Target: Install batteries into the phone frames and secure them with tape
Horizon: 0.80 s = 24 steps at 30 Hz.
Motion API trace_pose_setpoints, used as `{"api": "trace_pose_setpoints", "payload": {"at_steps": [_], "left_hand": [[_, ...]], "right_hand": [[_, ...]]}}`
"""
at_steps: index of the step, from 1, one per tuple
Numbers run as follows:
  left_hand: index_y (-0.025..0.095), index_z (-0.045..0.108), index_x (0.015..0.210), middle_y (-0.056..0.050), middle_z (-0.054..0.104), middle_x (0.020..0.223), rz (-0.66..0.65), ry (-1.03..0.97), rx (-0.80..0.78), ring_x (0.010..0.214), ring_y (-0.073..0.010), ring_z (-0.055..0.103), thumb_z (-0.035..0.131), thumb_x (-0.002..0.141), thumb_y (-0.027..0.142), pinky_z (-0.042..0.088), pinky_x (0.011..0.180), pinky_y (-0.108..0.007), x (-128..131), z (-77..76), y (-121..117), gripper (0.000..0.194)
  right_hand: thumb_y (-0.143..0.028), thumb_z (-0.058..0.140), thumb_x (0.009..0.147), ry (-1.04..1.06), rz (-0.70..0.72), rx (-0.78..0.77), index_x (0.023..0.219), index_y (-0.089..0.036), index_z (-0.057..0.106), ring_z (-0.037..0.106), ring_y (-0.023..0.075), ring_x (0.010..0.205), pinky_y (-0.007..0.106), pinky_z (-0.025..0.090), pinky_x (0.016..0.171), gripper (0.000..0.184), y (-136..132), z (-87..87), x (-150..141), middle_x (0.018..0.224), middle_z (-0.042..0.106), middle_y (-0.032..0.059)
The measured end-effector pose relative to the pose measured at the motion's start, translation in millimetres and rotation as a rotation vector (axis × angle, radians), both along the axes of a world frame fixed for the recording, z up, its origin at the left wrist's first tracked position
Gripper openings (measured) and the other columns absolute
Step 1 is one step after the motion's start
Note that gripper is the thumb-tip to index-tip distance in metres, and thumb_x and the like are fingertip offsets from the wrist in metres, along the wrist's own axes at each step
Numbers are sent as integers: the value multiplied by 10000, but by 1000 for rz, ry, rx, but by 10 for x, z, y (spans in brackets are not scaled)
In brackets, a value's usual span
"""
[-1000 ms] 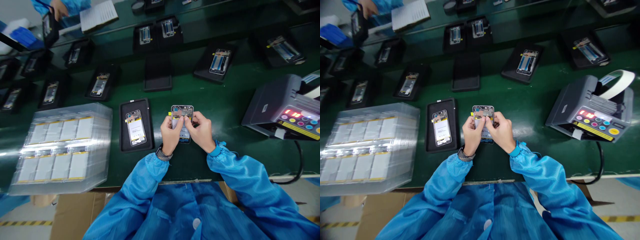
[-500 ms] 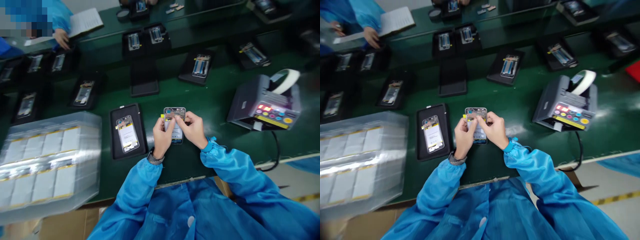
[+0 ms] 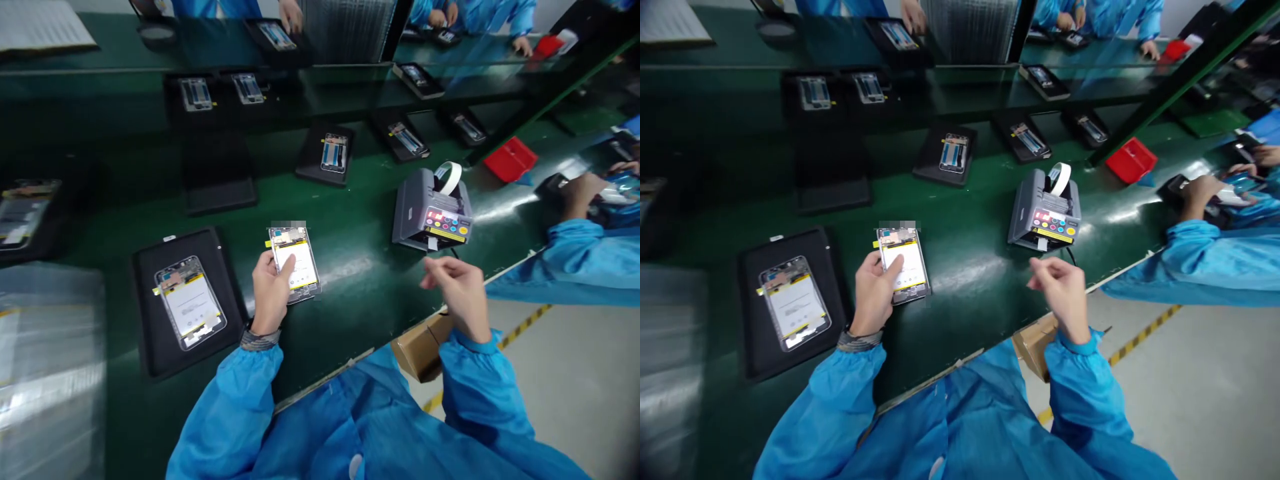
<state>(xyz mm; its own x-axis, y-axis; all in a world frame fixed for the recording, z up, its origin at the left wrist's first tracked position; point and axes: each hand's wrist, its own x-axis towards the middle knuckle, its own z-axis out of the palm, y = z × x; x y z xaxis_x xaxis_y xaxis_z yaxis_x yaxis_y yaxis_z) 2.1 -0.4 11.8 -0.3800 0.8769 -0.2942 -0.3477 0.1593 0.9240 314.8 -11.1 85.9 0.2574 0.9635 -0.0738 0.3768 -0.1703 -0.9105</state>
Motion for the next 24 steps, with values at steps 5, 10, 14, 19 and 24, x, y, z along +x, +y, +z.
{"api": "trace_pose_setpoints", "payload": {"at_steps": [5,10,14,19,24], "left_hand": [[180,610,991,-86,764,1001,-10,-11,-25,812,-246,751,892,633,397,610,701,-342,45,17,6,505],[172,606,984,-99,764,1012,-37,13,1,835,-248,752,887,648,406,606,725,-346,73,-18,-14,497],[166,613,1002,-99,762,1004,-32,13,21,812,-242,750,888,650,419,602,719,-347,58,-75,-4,514],[165,616,1014,-94,761,1009,-32,8,35,826,-233,748,885,659,416,598,733,-338,47,-105,-8,511],[162,616,1000,-104,761,1028,-28,11,36,849,-232,751,881,668,402,597,762,-341,50,-92,-13,488]], "right_hand": [[-467,853,706,76,-250,60,765,-137,731,605,161,474,250,441,437,356,113,-25,387,601,688,83],[-456,861,644,174,-269,46,683,-135,697,617,175,465,252,439,410,363,289,-105,287,579,678,83],[-458,869,635,173,-286,56,673,-139,695,622,179,466,257,451,413,365,285,-97,241,586,685,87],[-423,887,616,160,-312,60,671,-149,702,615,172,457,257,455,413,335,298,-98,180,586,683,82],[-363,877,672,158,-307,75,643,-175,691,605,167,449,282,477,432,266,316,-158,168,578,662,85]]}}
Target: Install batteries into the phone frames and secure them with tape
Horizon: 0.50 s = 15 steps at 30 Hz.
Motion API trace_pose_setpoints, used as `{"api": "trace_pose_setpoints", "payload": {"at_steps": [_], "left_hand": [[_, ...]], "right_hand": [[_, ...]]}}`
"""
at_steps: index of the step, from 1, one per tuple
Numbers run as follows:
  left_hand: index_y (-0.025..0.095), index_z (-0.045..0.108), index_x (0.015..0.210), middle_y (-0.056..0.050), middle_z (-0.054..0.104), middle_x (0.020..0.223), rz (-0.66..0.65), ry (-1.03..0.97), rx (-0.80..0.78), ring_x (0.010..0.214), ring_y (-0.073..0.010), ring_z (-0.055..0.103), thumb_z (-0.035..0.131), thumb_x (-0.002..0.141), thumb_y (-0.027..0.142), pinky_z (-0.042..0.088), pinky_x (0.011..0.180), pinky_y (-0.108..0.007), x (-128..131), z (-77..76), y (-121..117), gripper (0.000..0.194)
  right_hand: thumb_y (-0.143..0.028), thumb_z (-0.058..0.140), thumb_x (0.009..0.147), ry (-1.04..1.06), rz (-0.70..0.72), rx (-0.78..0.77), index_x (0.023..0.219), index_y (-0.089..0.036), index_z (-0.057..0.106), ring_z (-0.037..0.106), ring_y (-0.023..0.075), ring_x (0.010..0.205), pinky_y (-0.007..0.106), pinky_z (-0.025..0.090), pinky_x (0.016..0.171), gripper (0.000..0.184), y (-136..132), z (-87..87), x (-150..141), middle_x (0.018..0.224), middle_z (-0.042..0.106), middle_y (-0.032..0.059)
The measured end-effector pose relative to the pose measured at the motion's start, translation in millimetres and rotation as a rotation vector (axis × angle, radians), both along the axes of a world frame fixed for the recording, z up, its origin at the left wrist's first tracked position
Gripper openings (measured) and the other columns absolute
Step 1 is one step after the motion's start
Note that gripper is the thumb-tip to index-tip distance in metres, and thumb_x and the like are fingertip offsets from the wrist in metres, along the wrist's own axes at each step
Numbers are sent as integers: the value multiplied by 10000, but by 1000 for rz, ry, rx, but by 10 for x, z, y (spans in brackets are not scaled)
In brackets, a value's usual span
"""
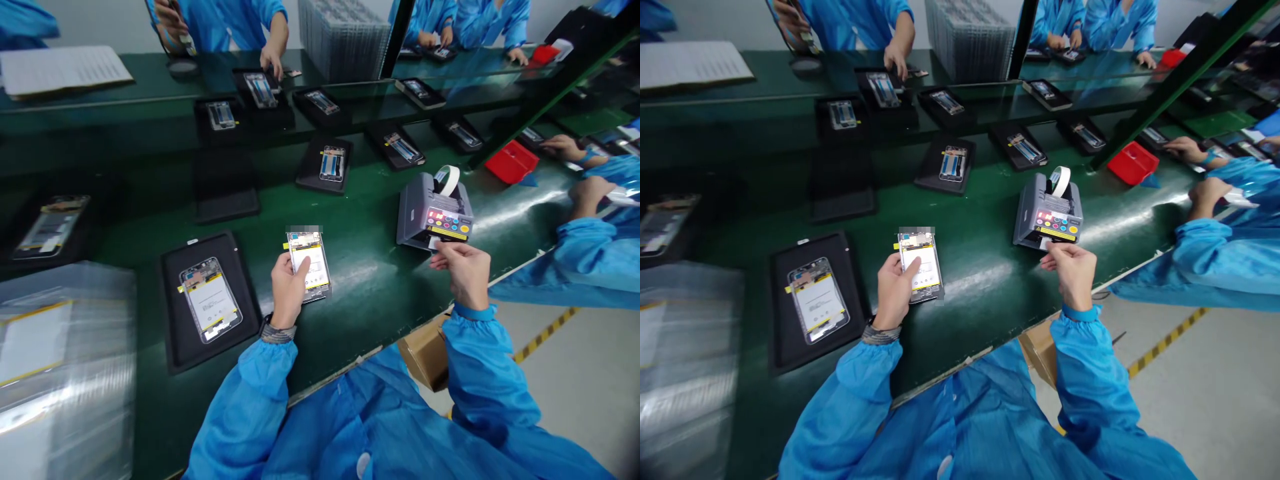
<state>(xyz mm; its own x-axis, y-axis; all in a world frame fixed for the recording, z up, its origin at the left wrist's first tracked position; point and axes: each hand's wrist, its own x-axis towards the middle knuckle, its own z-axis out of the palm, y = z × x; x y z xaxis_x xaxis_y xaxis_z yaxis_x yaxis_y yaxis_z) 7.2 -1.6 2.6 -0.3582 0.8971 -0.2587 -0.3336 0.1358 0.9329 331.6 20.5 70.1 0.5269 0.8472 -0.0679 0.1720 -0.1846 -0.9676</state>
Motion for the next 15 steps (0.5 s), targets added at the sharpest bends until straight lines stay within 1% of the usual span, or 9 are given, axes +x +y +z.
{"api": "trace_pose_setpoints", "payload": {"at_steps": [3,5,8,12,15], "left_hand": [[156,620,1005,-113,764,1045,0,-16,5,868,-231,751,880,666,393,597,779,-341,0,-6,8,489],[152,620,1006,-115,766,1039,2,-35,7,861,-231,751,883,655,398,597,771,-342,0,-13,14,503],[151,617,994,-117,768,1021,0,-51,13,851,-234,751,884,650,396,598,759,-345,0,-16,17,500],[160,613,994,-110,768,1004,-1,-51,26,821,-228,750,874,673,388,599,744,-346,3,-19,16,473],[162,609,1013,-107,764,994,-4,-62,37,821,-231,751,867,690,396,599,732,-344,16,-29,15,476]], "right_hand": [[-282,867,698,-12,-27,19,589,-202,682,572,154,438,309,488,456,229,-10,-10,8,541,616,66],[-233,868,685,-7,-49,27,560,-194,684,550,148,436,327,482,469,226,-12,2,9,519,577,51],[-191,873,666,15,-35,30,553,-177,703,542,141,449,344,462,486,205,-6,34,18,517,549,47],[-175,872,649,26,-29,43,585,-176,738,525,139,445,363,459,499,148,-43,56,35,514,544,45],[-209,881,654,26,-14,55,639,-187,767,506,139,426,347,455,482,118,-166,11,-72,497,540,32]]}}
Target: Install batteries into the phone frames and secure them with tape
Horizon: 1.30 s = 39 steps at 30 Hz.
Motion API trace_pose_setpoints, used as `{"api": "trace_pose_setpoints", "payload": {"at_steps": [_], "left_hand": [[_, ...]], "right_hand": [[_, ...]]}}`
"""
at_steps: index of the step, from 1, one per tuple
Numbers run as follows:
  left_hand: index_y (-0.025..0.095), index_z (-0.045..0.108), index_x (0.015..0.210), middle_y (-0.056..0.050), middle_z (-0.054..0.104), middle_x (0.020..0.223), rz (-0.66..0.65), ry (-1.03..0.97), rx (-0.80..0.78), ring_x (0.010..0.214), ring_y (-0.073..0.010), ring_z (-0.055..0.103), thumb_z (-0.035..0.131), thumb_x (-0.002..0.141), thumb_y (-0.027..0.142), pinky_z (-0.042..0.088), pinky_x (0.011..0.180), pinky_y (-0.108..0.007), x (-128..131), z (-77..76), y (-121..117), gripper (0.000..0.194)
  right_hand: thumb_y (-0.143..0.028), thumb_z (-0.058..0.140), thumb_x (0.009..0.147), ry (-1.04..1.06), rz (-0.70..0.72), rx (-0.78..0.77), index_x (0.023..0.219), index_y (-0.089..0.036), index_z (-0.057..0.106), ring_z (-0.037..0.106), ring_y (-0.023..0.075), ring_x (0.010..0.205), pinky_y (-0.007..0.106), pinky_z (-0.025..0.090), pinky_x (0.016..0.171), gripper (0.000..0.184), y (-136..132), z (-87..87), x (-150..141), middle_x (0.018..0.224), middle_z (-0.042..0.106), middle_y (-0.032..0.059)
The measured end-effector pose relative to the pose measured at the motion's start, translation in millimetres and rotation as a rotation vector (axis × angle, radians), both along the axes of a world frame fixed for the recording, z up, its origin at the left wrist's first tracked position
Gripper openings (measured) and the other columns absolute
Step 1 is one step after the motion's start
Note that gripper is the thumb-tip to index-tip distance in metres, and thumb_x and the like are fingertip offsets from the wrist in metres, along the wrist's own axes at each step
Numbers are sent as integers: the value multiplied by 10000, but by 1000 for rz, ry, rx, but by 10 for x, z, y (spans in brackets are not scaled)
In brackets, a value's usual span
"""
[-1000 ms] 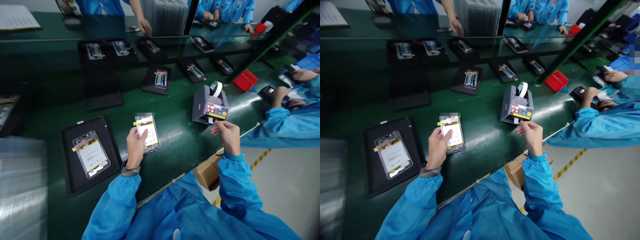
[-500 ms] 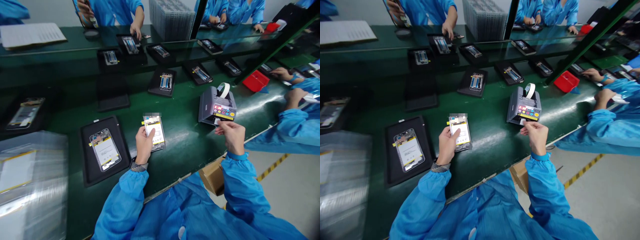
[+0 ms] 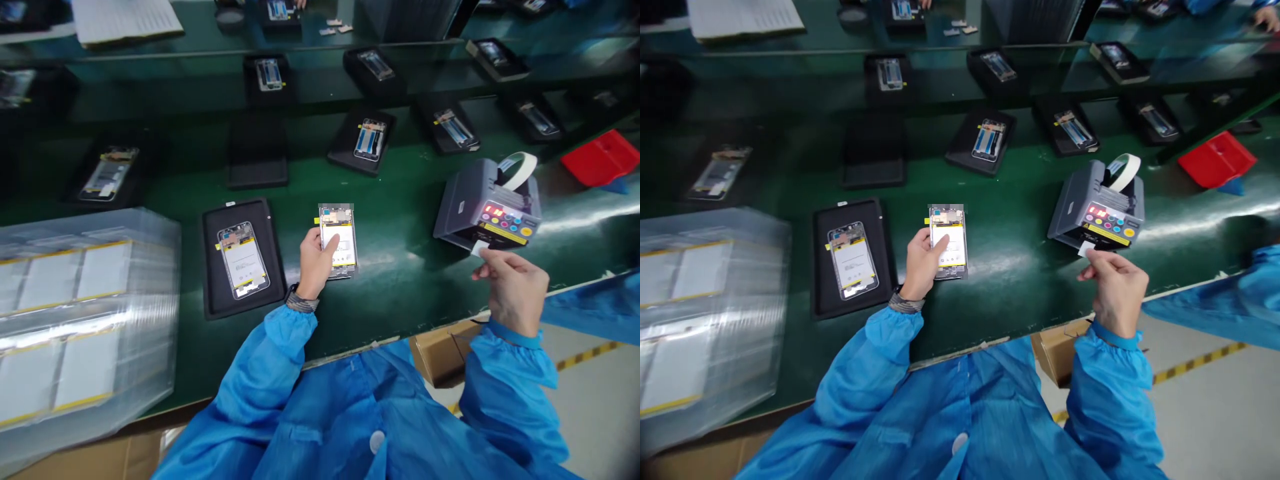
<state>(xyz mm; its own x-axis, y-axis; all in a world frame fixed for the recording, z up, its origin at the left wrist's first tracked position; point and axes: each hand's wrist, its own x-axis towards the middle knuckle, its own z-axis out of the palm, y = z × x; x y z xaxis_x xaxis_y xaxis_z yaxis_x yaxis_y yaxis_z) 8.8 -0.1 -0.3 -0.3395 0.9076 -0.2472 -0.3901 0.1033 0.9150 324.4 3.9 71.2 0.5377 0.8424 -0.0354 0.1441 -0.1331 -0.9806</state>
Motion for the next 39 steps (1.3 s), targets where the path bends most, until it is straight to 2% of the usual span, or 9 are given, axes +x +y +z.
{"api": "trace_pose_setpoints", "payload": {"at_steps": [2,7,9,12,19,29,35,37,39], "left_hand": [[167,602,1024,-108,762,1002,-10,-10,14,854,-240,754,868,699,402,601,745,-351,18,-3,-3,481],[189,585,1051,-115,754,1108,-45,2,81,990,-258,747,896,684,356,605,841,-366,75,17,-26,509],[193,580,1073,-113,751,1124,-54,30,119,1025,-258,740,895,688,331,597,883,-371,88,35,-39,516],[200,572,1079,-111,754,1115,-62,69,146,1037,-264,739,876,718,332,593,900,-380,92,68,-54,490],[211,566,1068,-111,751,1121,-47,116,165,1027,-262,740,856,746,338,590,884,-364,89,95,-52,451],[201,540,1109,-82,745,1138,-62,164,194,1054,-228,733,809,793,270,585,918,-345,79,0,-51,420],[202,533,1107,-85,743,1129,-55,190,194,1038,-232,737,810,809,299,589,915,-359,69,-53,-41,419],[202,531,1109,-92,739,1145,-56,188,197,1046,-237,735,821,807,319,588,921,-364,57,-56,-37,435],[201,529,1116,-100,735,1160,-73,177,203,1060,-243,732,835,802,345,587,927,-366,42,-49,-36,462]], "right_hand": [[-270,879,690,11,90,-29,711,-186,784,513,139,418,320,440,471,129,-124,-70,-200,490,551,19],[-437,821,794,47,482,-145,825,-166,766,536,132,446,270,438,505,278,-344,-270,-1022,514,618,6],[-475,813,787,55,559,-159,812,-159,747,517,126,434,257,419,487,324,-340,-325,-1292,502,616,2],[-493,810,774,73,605,-155,796,-153,724,512,119,425,245,402,477,351,-293,-388,-1500,494,613,-3],[-510,798,771,52,626,-148,785,-160,710,542,127,434,249,437,489,361,-255,-466,-1579,506,614,-3],[-468,768,773,-17,615,-145,765,-161,686,565,138,444,253,427,506,317,-242,-472,-1636,503,616,2],[-441,710,834,-170,666,-143,785,-173,667,476,118,455,262,387,523,276,-237,-515,-1583,495,539,-35],[-435,744,816,-246,655,-114,838,-179,655,475,116,495,262,401,542,272,-209,-530,-1546,551,546,-40],[-440,820,747,-245,645,-80,978,-183,646,541,128,585,262,445,573,387,-155,-534,-1514,721,637,-9]]}}
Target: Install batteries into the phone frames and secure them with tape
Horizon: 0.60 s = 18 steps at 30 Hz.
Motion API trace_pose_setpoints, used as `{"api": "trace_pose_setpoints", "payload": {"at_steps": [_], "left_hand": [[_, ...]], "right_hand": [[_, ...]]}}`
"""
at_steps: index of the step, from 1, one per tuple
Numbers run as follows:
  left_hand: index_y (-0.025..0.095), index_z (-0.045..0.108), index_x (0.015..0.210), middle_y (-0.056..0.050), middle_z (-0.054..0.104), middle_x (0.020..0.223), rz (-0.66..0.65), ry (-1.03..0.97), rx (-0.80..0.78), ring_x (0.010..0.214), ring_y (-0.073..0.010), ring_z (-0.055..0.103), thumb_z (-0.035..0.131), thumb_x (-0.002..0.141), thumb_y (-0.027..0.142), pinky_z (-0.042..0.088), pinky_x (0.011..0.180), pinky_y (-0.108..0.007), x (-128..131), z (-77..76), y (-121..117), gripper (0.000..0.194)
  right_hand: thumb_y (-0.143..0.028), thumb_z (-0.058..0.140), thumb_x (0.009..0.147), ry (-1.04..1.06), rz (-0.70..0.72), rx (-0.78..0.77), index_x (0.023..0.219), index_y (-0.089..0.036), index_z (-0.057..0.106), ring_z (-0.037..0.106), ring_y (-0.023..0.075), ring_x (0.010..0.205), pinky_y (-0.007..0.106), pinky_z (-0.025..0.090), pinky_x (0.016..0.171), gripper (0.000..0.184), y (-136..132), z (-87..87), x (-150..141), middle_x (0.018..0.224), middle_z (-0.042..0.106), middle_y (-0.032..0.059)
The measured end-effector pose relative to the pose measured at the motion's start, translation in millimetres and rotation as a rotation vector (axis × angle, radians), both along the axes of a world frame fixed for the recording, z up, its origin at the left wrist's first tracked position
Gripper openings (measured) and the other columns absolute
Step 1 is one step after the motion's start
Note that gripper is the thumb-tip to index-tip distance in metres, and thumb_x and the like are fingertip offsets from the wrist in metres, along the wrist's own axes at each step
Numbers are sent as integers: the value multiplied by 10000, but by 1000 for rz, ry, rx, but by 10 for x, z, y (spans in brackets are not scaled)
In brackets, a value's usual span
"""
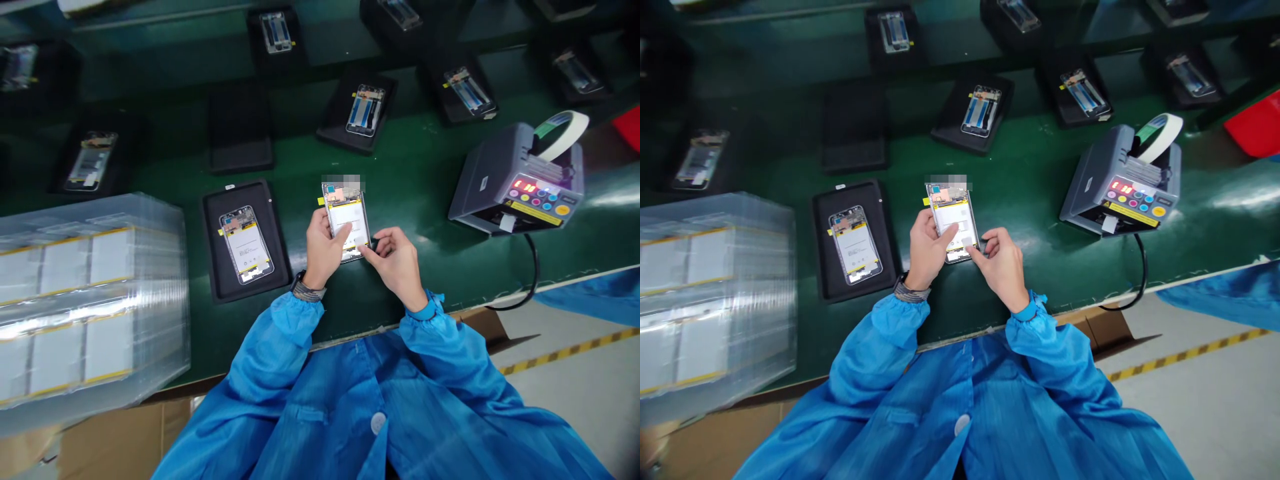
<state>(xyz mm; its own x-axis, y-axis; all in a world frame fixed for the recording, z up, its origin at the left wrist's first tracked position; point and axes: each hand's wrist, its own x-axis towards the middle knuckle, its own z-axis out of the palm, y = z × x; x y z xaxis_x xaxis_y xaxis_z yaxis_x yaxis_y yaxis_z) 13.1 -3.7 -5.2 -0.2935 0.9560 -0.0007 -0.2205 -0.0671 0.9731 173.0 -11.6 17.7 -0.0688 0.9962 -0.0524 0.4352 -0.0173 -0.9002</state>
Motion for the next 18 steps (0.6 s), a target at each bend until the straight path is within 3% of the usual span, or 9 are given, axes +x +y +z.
{"api": "trace_pose_setpoints", "payload": {"at_steps": [3,6,8,13,18], "left_hand": [[195,534,1134,-107,735,1170,-56,-36,9,1081,-250,727,860,785,390,587,932,-368,-21,30,-6,516],[193,542,1137,-114,733,1190,-113,-73,21,1092,-255,724,879,767,423,587,937,-371,-55,83,-19,551],[193,545,1141,-116,730,1204,-144,-83,25,1098,-258,724,879,771,426,585,945,-377,-91,130,-28,550],[184,564,1159,-116,738,1194,-116,-62,58,1081,-250,730,881,771,400,582,957,-376,-218,246,-22,546],[179,571,1132,-118,760,1135,-14,-31,60,1022,-253,749,906,727,408,596,929,-389,-439,299,31,574]], "right_hand": [[-498,870,690,170,143,-141,1140,-191,620,630,155,692,259,484,553,599,117,25,26,968,715,58],[-559,853,717,312,381,-380,1077,-159,665,646,154,611,241,455,471,569,240,94,24,880,734,66],[-582,843,734,355,453,-446,1033,-142,691,649,150,561,236,454,449,554,304,154,9,821,736,65],[-642,748,830,394,481,-419,1003,-138,688,684,163,539,215,454,404,536,391,242,-112,786,744,76],[-426,861,770,353,529,-337,1044,-150,629,644,125,486,191,456,395,453,500,211,-380,777,738,34]]}}
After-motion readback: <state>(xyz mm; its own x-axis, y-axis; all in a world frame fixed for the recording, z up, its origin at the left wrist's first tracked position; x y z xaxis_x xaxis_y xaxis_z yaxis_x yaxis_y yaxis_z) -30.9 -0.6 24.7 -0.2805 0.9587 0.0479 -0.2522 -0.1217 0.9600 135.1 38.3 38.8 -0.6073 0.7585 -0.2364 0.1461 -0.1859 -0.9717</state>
